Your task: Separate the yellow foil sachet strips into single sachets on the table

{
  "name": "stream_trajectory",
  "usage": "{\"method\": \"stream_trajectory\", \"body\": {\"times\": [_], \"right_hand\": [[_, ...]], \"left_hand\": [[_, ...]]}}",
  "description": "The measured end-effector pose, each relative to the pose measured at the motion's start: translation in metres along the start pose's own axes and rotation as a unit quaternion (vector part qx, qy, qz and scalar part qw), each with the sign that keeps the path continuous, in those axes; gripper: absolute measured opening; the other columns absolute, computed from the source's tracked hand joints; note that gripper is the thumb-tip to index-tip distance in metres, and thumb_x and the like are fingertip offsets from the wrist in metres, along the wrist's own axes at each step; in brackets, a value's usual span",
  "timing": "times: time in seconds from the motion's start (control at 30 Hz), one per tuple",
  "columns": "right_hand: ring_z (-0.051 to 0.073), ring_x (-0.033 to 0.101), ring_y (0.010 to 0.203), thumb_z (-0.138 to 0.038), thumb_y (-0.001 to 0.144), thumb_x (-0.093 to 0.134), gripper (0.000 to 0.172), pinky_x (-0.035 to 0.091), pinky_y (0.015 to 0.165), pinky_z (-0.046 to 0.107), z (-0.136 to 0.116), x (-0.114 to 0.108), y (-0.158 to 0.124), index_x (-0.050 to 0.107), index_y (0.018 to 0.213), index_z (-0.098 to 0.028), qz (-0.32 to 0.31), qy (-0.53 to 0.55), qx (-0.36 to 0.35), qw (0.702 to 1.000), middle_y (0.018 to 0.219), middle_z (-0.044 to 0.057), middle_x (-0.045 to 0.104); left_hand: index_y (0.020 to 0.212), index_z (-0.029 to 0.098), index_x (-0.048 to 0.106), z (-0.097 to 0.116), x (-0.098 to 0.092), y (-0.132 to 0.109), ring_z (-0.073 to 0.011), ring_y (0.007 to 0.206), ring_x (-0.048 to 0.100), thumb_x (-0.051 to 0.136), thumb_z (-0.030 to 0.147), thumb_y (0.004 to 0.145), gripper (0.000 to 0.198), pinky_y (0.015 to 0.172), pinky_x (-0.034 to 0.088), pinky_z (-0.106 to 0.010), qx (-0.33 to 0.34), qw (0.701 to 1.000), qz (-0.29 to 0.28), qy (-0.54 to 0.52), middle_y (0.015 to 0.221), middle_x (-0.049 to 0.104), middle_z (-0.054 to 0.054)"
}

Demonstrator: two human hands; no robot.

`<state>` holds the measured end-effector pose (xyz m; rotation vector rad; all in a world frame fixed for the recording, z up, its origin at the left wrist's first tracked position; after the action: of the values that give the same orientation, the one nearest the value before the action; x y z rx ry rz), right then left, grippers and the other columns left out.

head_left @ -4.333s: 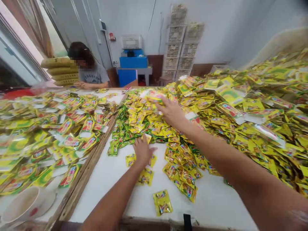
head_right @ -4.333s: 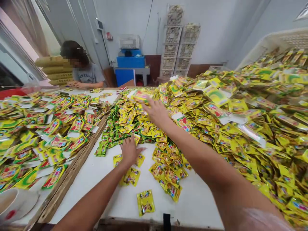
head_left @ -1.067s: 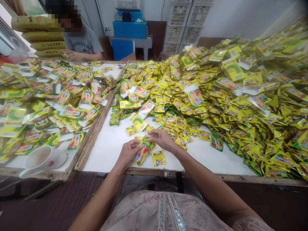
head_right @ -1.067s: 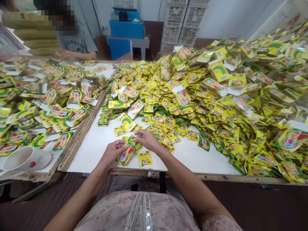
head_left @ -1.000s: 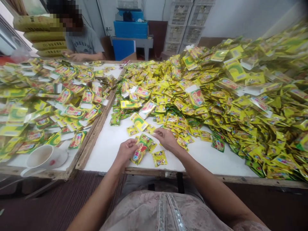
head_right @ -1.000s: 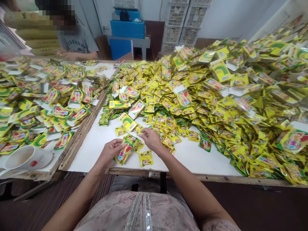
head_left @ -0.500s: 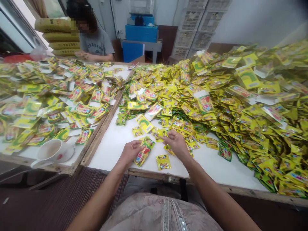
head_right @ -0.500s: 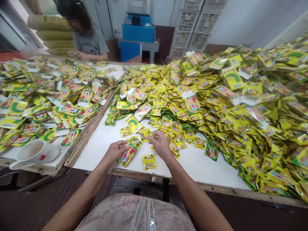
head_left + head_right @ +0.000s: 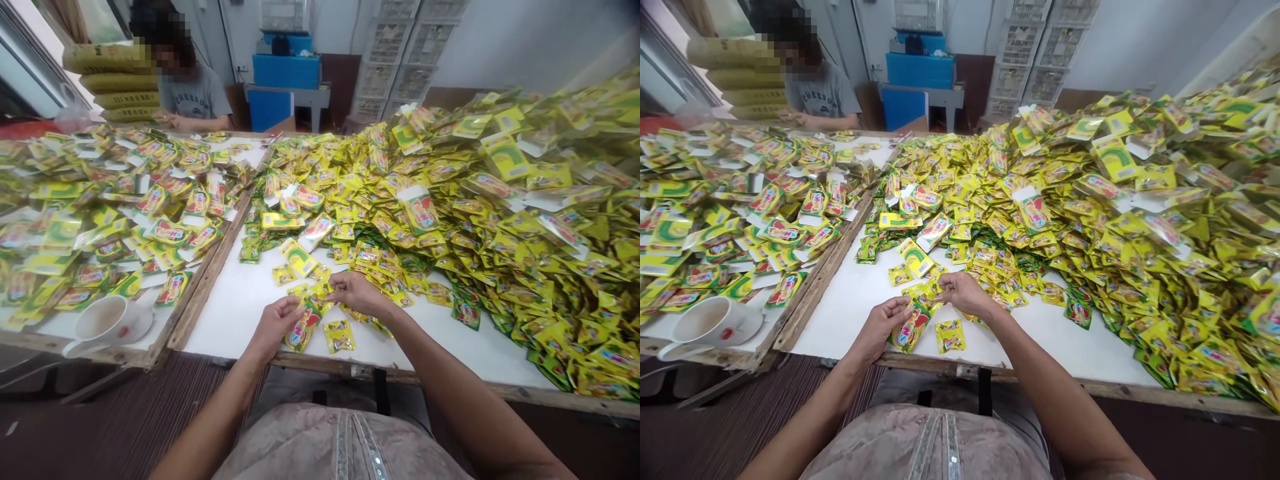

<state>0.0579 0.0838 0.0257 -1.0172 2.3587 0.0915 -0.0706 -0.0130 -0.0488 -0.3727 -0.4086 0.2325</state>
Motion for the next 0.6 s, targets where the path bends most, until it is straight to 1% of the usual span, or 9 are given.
{"method": "stream_trajectory", "body": {"times": [0.1, 0.23, 0.3, 0.4, 0.43, 0.5, 0.57, 0.6], "right_hand": [[0.008, 0.026, 0.052, -0.037, 0.066, 0.062, 0.040, 0.024, 0.050, 0.021, -0.006, -0.002, 0.001, 0.027, 0.055, -0.021, -0.014, -0.032, -0.005, 0.999, 0.052, -0.008, 0.026], [0.007, 0.028, 0.053, -0.035, 0.066, 0.062, 0.041, 0.026, 0.051, 0.021, -0.010, -0.001, 0.004, 0.027, 0.054, -0.020, -0.046, -0.037, -0.004, 0.998, 0.052, -0.008, 0.028], [0.007, 0.027, 0.053, -0.030, 0.067, 0.062, 0.038, 0.026, 0.051, 0.021, -0.012, 0.001, 0.006, 0.027, 0.053, -0.020, -0.047, -0.057, -0.008, 0.997, 0.053, -0.008, 0.027], [0.008, 0.029, 0.054, -0.020, 0.069, 0.061, 0.034, 0.025, 0.052, 0.021, -0.014, 0.008, 0.008, 0.032, 0.050, -0.018, -0.054, -0.122, -0.024, 0.991, 0.052, -0.007, 0.026], [0.008, 0.031, 0.054, -0.019, 0.068, 0.062, 0.033, 0.026, 0.053, 0.021, -0.016, 0.009, 0.008, 0.036, 0.049, -0.018, -0.053, -0.143, -0.033, 0.988, 0.051, -0.007, 0.029], [0.010, 0.041, 0.059, -0.021, 0.067, 0.069, 0.024, 0.030, 0.058, 0.022, -0.019, 0.011, 0.008, 0.050, 0.053, -0.017, -0.034, -0.164, -0.062, 0.984, 0.055, -0.005, 0.044], [0.014, 0.050, 0.071, -0.024, 0.066, 0.074, 0.012, 0.035, 0.065, 0.025, -0.025, 0.008, 0.007, 0.063, 0.065, -0.018, 0.017, -0.161, -0.092, 0.983, 0.070, -0.001, 0.060], [0.016, 0.052, 0.076, -0.024, 0.068, 0.074, 0.009, 0.036, 0.070, 0.026, -0.027, 0.007, 0.006, 0.066, 0.069, -0.019, 0.043, -0.161, -0.105, 0.980, 0.076, 0.001, 0.064]], "left_hand": [[0.087, 0.014, 0.065, 0.001, 0.000, -0.001, -0.0132, 0.065, 0.065, 0.083, 0.032, 0.054, 0.042, 0.065, 0.051, -0.023, 0.007, 1.000, 0.001, -0.007, 0.072, 0.071, -0.001], [0.087, 0.015, 0.066, 0.001, -0.001, -0.001, -0.0120, 0.067, 0.064, 0.082, 0.032, 0.055, 0.040, 0.067, 0.050, -0.022, 0.011, 1.000, 0.003, -0.015, 0.074, 0.072, -0.001], [0.088, 0.015, 0.066, 0.000, 0.000, -0.001, -0.0121, 0.068, 0.064, 0.082, 0.033, 0.056, 0.040, 0.068, 0.050, -0.022, 0.012, 1.000, -0.003, -0.016, 0.076, 0.072, -0.001], [0.090, 0.015, 0.066, 0.001, 0.003, -0.002, -0.0136, 0.070, 0.065, 0.081, 0.036, 0.058, 0.041, 0.069, 0.049, -0.023, 0.015, 1.000, -0.016, -0.006, 0.078, 0.072, -0.001], [0.090, 0.015, 0.066, 0.002, 0.004, -0.002, -0.0142, 0.071, 0.065, 0.080, 0.036, 0.058, 0.042, 0.069, 0.049, -0.024, 0.017, 1.000, -0.018, -0.002, 0.078, 0.072, -0.002], [0.090, 0.015, 0.066, 0.004, 0.005, -0.003, -0.0153, 0.072, 0.065, 0.080, 0.037, 0.058, 0.042, 0.070, 0.049, -0.025, 0.020, 1.000, -0.017, 0.004, 0.078, 0.072, -0.002], [0.089, 0.015, 0.065, 0.004, 0.007, -0.005, -0.0156, 0.072, 0.065, 0.080, 0.037, 0.058, 0.041, 0.070, 0.049, -0.025, 0.019, 1.000, -0.025, 0.005, 0.076, 0.072, -0.002], [0.088, 0.015, 0.065, 0.004, 0.007, -0.005, -0.0153, 0.071, 0.065, 0.080, 0.037, 0.058, 0.041, 0.069, 0.049, -0.025, 0.019, 0.999, -0.028, 0.005, 0.075, 0.072, -0.001]]}}
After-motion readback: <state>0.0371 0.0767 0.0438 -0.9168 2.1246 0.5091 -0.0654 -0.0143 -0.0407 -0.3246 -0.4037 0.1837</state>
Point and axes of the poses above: each hand's wrist, its own y-axis towards the middle knuckle, its own x-axis out of the palm, z = x × y, the point moved 8 cm from there along y, towards the middle knuckle
